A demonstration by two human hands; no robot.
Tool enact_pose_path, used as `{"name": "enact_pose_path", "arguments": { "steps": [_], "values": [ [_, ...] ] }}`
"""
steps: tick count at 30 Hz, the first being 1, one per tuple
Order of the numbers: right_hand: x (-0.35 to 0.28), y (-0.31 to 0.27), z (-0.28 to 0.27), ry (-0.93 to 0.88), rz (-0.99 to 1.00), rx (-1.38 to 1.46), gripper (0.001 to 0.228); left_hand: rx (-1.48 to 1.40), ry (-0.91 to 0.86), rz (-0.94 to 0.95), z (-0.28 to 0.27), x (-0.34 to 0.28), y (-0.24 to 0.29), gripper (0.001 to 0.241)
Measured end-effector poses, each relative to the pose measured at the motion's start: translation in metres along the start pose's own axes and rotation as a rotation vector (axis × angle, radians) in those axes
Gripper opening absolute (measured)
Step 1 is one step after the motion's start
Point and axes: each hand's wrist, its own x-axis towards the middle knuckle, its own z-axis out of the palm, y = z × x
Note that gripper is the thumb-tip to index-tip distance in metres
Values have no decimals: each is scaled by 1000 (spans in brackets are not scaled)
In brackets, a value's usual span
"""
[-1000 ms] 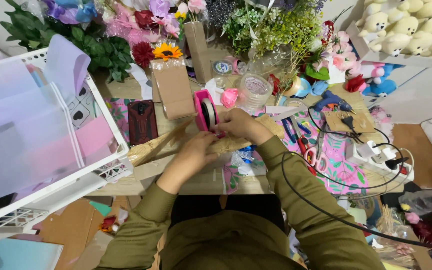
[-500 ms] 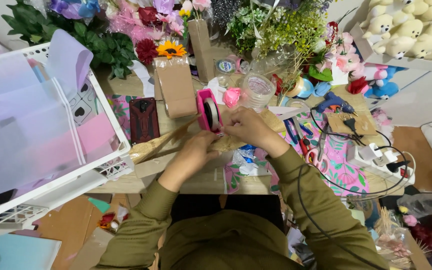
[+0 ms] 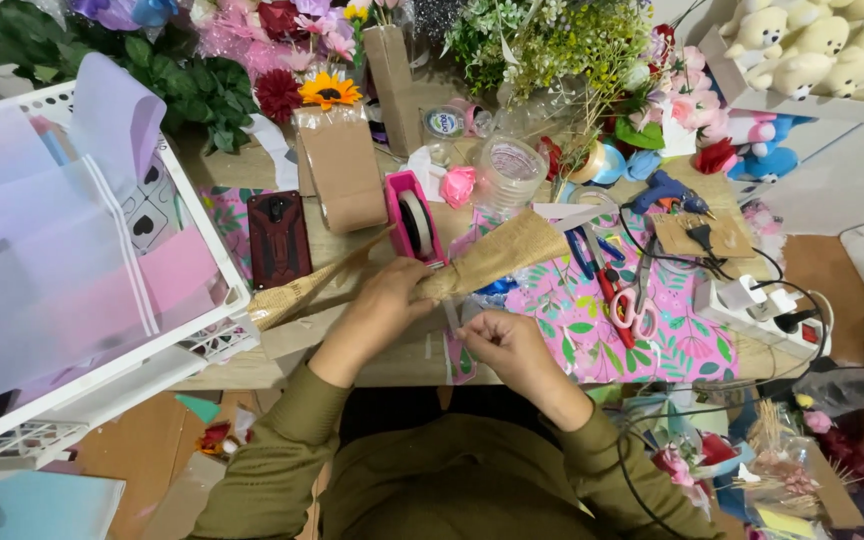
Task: The person wraps a bouquet of blue artificial roses in brown paper using a tape dispenser. They fold the paper around the flowers and secure it with tape, then add a decorative burlap ribbon to the arrangement.
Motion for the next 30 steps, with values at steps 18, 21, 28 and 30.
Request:
{"name": "enact_pose_path", "arguments": {
  "steps": [18, 21, 28, 30],
  "values": [
    [5, 51, 53, 231, 31, 86, 17, 30, 9, -9, 1, 2, -3, 46],
    [10, 61, 58, 262, 31, 43, 25, 29, 14, -3, 2, 3, -4, 45],
    [27, 100, 60, 288, 19, -62, 41, 28, 47, 4, 6, 4, -8, 44],
    [27, 93, 59, 290, 25, -73, 41, 31, 54, 5, 12, 6, -14, 46]
  ]
}}
